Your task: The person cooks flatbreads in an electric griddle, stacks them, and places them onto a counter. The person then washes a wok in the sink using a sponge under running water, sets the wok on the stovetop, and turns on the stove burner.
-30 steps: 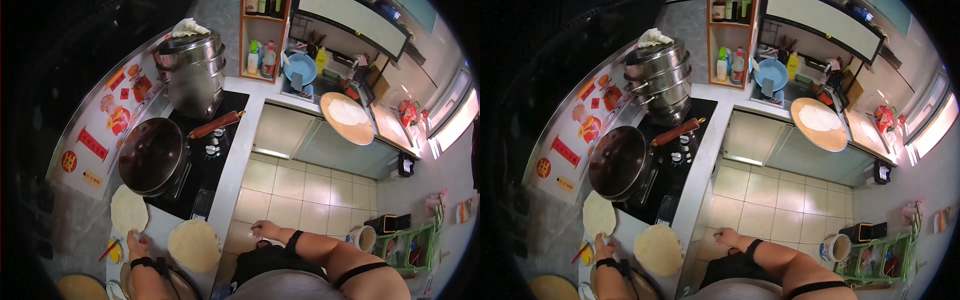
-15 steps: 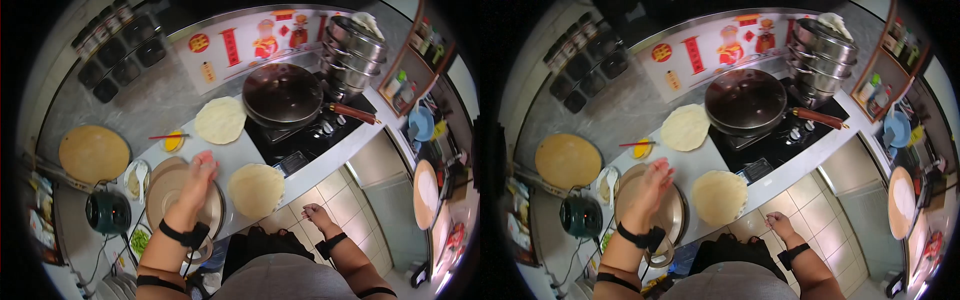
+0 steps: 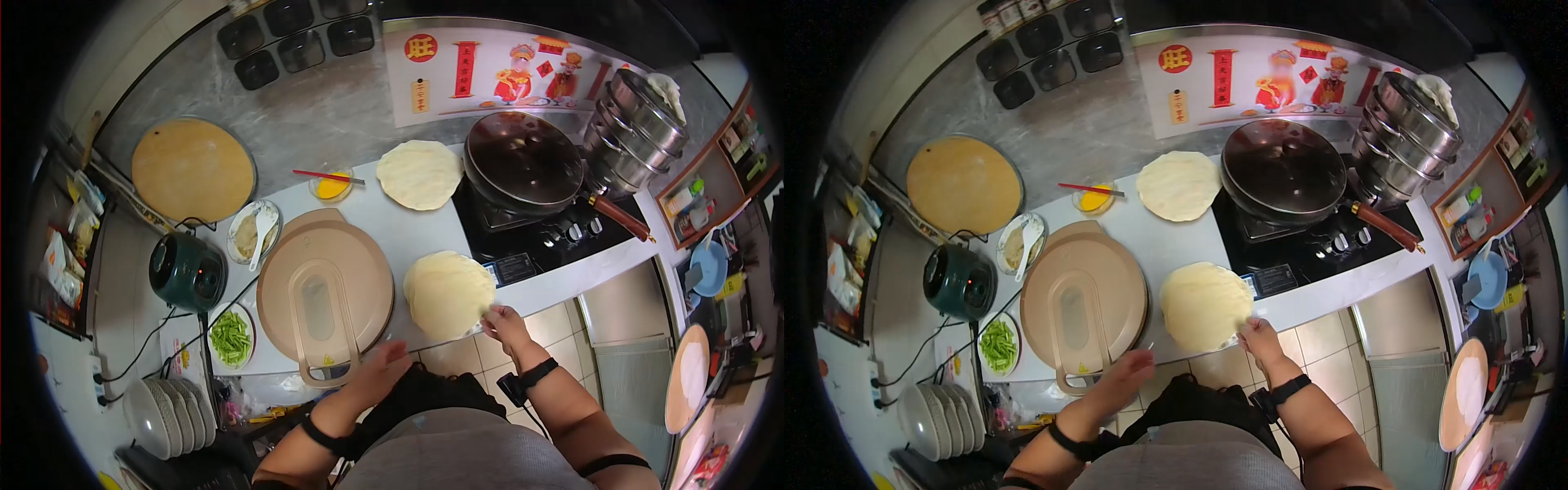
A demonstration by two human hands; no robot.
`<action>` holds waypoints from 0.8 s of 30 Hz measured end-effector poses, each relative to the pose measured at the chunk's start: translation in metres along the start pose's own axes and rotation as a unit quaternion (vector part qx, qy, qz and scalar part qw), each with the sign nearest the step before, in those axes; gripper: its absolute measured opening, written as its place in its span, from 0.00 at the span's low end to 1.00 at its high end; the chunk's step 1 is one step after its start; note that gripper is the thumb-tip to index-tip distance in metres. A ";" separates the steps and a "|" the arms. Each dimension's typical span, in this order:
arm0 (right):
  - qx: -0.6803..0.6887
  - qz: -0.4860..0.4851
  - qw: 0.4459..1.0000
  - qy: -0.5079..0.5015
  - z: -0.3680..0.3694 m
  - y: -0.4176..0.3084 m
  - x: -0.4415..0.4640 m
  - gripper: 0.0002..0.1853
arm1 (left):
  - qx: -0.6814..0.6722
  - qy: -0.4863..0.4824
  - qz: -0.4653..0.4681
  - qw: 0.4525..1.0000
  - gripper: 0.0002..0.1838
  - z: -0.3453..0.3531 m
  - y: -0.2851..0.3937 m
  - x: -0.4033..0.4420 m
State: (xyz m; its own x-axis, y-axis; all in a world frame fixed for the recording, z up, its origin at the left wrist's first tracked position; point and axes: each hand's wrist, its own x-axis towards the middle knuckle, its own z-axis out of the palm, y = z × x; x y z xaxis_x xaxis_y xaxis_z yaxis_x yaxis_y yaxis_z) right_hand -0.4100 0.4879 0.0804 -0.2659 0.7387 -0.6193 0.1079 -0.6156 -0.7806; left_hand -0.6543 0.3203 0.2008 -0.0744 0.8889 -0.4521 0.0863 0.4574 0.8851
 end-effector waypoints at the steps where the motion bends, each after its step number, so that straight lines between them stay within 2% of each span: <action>1: -0.005 0.014 1.000 -0.004 0.004 -0.005 0.000 0.09 | 0.000 0.016 -0.012 1.000 0.23 0.011 -0.004 0.010; 2: -0.009 0.013 1.000 -0.008 0.008 -0.008 -0.002 0.09 | 0.000 0.032 -0.025 0.999 0.29 0.020 -0.009 0.021; 4: -0.062 0.059 0.995 0.047 0.022 -0.020 -0.012 0.10 | 0.163 0.038 0.076 0.983 0.36 0.033 -0.032 0.053; 7: -0.052 0.091 0.994 0.022 0.024 -0.020 -0.007 0.11 | 0.195 0.084 0.120 0.970 0.40 0.051 -0.062 0.092; 8: -0.053 0.089 0.994 0.021 0.026 -0.019 -0.005 0.11 | 0.194 0.087 0.122 0.970 0.40 0.052 -0.065 0.100; 10: -0.025 0.102 0.994 0.040 0.028 -0.017 -0.002 0.11 | 0.244 0.093 0.061 0.963 0.43 0.052 -0.061 0.115; 11: -0.025 0.098 0.994 0.039 0.029 -0.016 0.000 0.11 | 0.245 0.095 0.065 0.963 0.43 0.055 -0.060 0.120; 13: -0.023 0.106 0.992 0.061 0.030 -0.014 0.001 0.11 | 0.230 0.216 0.012 0.949 0.43 0.062 -0.063 0.127; 17: -0.003 0.111 0.991 0.075 0.031 -0.012 0.004 0.10 | 0.208 0.240 0.010 0.948 0.42 0.067 -0.069 0.136; 19: 0.001 0.112 0.991 0.073 0.030 -0.012 0.004 0.10 | 0.150 0.201 -0.007 0.968 0.41 0.068 -0.067 0.135; 22: 0.000 0.117 0.990 0.076 0.031 -0.019 0.001 0.09 | 0.220 0.220 0.014 0.950 0.40 0.075 -0.067 0.134; 24: -0.006 0.119 0.990 0.081 0.032 -0.024 -0.001 0.09 | 0.208 0.224 0.017 0.952 0.39 0.074 -0.067 0.134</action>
State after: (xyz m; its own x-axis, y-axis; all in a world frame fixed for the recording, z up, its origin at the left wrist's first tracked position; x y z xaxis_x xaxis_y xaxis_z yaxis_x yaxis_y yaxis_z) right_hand -0.4426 0.4933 0.1024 -0.0743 0.6076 -0.7908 0.1607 -0.7753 -0.6108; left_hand -0.5969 0.4103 0.0728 -0.4733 0.8449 -0.2493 0.4756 0.4833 0.7350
